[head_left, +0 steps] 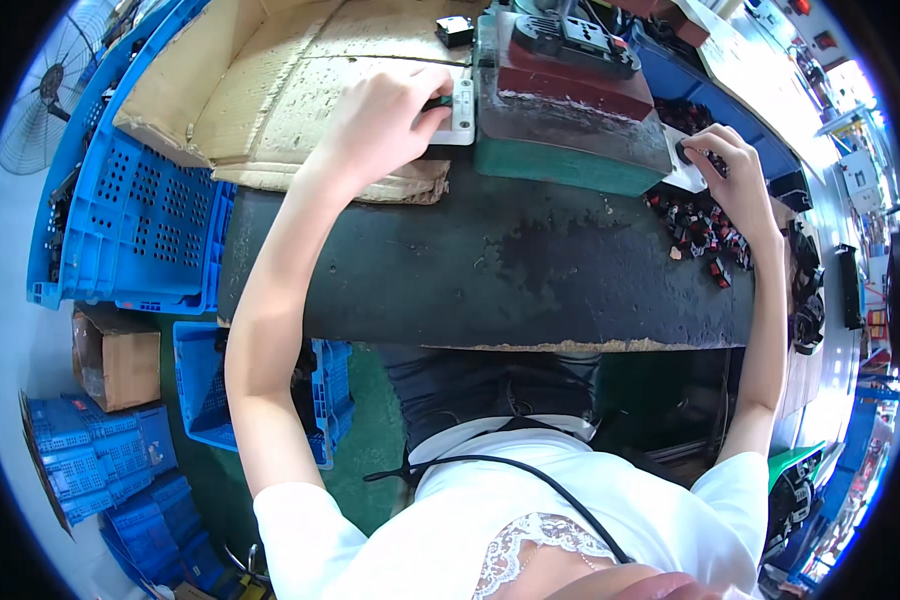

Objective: Assembling and testing electrical power strips at a factory workstation using a mechanical press.

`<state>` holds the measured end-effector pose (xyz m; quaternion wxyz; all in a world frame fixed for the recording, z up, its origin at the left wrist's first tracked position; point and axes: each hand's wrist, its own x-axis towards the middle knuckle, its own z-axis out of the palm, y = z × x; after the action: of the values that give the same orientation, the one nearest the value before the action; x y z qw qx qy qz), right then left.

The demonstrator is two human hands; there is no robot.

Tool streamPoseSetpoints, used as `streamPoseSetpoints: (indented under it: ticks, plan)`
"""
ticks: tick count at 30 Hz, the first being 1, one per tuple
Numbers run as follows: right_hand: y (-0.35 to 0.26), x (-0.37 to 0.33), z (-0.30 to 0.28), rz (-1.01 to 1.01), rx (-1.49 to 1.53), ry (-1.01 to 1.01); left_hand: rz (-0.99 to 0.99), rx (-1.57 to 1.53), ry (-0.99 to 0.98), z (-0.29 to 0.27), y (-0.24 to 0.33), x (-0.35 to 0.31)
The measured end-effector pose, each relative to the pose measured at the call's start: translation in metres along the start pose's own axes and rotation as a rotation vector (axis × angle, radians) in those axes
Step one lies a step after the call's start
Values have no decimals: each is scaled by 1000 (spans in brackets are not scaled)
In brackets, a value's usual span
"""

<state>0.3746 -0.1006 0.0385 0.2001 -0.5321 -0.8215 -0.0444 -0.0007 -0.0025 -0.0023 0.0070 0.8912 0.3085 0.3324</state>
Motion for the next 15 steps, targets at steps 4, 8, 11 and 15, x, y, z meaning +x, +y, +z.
streamPoseSetpoints:
  ticks: [4,8,11,15]
  plan:
    - [-4,-11,8,14,2,87,18,-48,-27,-4,1,3]
    - [4,-9,4,27,2,93,21,-96,-32,-3,2,4]
    - [18,-13,8,-16,-6,119,-37,-129,-67,-5,9,6]
    - [20,-13,8,4,70,97,-25,-93,-70,-6,12,5]
